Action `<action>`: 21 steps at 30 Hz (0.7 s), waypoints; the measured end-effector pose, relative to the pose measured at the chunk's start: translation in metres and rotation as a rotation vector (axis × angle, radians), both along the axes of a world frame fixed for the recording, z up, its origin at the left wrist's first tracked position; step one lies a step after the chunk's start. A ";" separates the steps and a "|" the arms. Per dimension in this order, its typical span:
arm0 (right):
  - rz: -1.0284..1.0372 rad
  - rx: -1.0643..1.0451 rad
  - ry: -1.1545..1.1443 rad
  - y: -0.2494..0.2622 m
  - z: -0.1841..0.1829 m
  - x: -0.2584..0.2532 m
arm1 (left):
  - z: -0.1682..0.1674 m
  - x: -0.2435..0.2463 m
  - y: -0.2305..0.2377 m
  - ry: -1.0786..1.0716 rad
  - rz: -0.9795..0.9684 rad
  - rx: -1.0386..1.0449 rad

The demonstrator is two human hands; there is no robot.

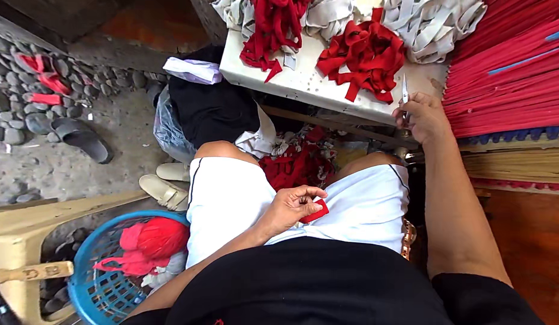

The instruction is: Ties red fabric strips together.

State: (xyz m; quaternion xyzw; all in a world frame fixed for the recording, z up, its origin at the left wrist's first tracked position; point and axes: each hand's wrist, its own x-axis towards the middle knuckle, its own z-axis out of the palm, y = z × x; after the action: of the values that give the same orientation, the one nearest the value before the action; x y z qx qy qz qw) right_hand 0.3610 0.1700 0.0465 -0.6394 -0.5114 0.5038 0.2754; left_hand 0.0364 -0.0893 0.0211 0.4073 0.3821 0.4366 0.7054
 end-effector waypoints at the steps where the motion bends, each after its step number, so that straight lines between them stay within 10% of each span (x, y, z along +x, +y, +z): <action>1: 0.087 0.027 0.106 -0.020 0.011 -0.006 | -0.001 0.000 0.000 0.003 -0.005 0.033; 8: 0.562 0.058 0.262 -0.161 0.043 -0.038 | 0.002 0.000 -0.002 0.019 -0.037 0.171; 16: 0.519 -0.307 0.678 -0.214 0.036 -0.023 | 0.007 -0.001 -0.002 0.000 0.017 0.245; 21: 0.607 -0.285 0.394 -0.233 0.040 -0.026 | 0.007 -0.003 -0.002 0.011 0.036 0.266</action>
State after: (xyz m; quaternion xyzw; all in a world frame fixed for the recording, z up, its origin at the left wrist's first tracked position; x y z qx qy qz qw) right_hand 0.3353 -0.0635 0.0864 -0.3818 -0.5396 0.7415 0.1150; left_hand 0.0333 -0.0908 0.0285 0.4925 0.3321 0.4937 0.6351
